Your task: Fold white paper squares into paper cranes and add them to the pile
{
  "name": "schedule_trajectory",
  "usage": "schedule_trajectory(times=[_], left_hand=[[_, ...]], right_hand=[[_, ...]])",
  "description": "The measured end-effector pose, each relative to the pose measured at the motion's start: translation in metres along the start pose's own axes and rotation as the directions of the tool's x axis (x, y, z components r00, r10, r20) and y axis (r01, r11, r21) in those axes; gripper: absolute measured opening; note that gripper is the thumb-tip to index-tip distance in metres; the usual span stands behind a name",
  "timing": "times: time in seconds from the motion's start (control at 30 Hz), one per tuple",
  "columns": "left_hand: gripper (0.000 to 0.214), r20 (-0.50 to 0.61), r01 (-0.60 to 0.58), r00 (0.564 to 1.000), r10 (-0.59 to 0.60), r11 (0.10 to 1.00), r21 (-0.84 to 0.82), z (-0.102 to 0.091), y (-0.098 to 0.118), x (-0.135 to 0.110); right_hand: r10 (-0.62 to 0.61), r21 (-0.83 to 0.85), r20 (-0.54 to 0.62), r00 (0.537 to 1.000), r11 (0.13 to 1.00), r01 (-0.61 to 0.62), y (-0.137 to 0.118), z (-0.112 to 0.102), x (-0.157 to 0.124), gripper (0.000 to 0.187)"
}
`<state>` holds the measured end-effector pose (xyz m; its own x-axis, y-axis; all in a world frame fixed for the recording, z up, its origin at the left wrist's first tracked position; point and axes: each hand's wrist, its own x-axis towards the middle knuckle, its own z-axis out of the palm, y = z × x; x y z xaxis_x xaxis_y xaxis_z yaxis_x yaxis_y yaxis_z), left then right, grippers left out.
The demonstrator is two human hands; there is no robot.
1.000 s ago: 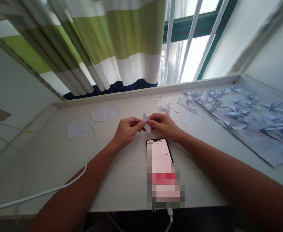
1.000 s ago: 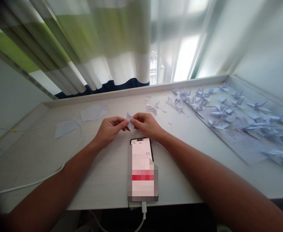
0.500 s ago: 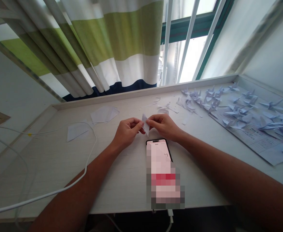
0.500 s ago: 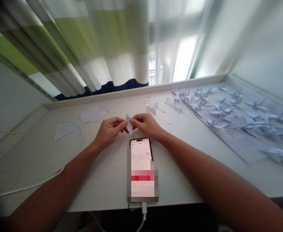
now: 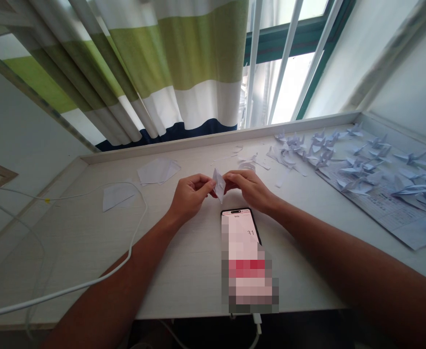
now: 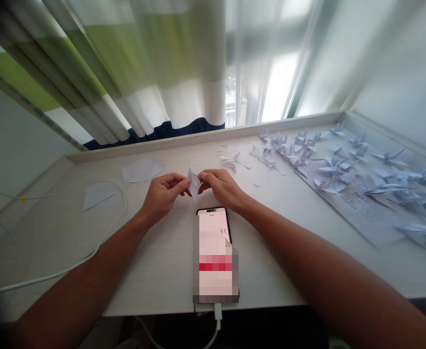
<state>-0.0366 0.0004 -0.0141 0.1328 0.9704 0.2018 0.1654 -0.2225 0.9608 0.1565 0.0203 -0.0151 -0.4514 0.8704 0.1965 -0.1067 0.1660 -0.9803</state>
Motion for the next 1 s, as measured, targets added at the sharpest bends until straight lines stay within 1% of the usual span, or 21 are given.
schedule_trajectory(times=[0.1,0.2,0.27,0.4,0.57,0.63,0.77,0.9,1.0], left_hand=[[0.023,-0.011,0.006,1.000,-0.005,1.000,0.003,0.0010,-0.0003,-0.0013],[0.024,-0.013,0.009,1.000,-0.010,1.000,-0.024,0.0015,-0.0001,-0.0014],[0.025,-0.002,0.024,1.000,-0.024,0.998,-0.060,0.0013,-0.0008,-0.0008],[0.034,0.029,0.050,0.999,-0.046,0.991,-0.127,0.0012,-0.0030,-0.0004],[0.038,0.004,0.029,1.000,-0.028,0.993,-0.117,0.0028,0.0000,-0.0023],[0.039,-0.010,0.015,1.000,-0.016,0.994,-0.106,0.0036,0.0022,-0.0029],[0.041,-0.041,-0.008,0.999,0.003,0.994,-0.105,0.0055,0.0033,-0.0023],[0.038,-0.045,-0.043,0.998,0.039,0.996,-0.080,0.0062,-0.0007,-0.0009],[0.033,-0.029,-0.056,0.998,0.055,0.998,-0.033,0.0047,-0.0051,-0.0003]], right_hand=[[0.025,-0.061,0.003,1.000,0.998,-0.025,0.0005,-0.0004,-0.0017,0.021],[0.063,-0.119,-0.012,0.998,0.991,-0.064,0.0027,-0.0007,-0.0029,0.023],[0.072,-0.098,-0.017,0.997,0.992,-0.073,0.0043,-0.0010,-0.0029,0.027],[0.081,-0.045,-0.015,0.997,0.996,-0.081,0.0058,-0.0022,-0.0026,0.034],[0.057,-0.019,0.034,0.998,0.998,-0.056,0.0032,-0.0040,-0.0022,0.038],[0.043,-0.032,0.036,0.998,0.999,-0.042,0.0016,-0.0040,-0.0018,0.038],[0.063,-0.058,-0.014,0.998,0.996,-0.064,0.0000,-0.0022,-0.0009,0.040],[0.069,-0.029,-0.054,0.996,0.997,-0.070,0.0021,-0.0027,-0.0003,0.042],[0.057,0.005,-0.120,0.991,0.998,-0.057,0.0045,-0.0057,0.0004,0.037]])
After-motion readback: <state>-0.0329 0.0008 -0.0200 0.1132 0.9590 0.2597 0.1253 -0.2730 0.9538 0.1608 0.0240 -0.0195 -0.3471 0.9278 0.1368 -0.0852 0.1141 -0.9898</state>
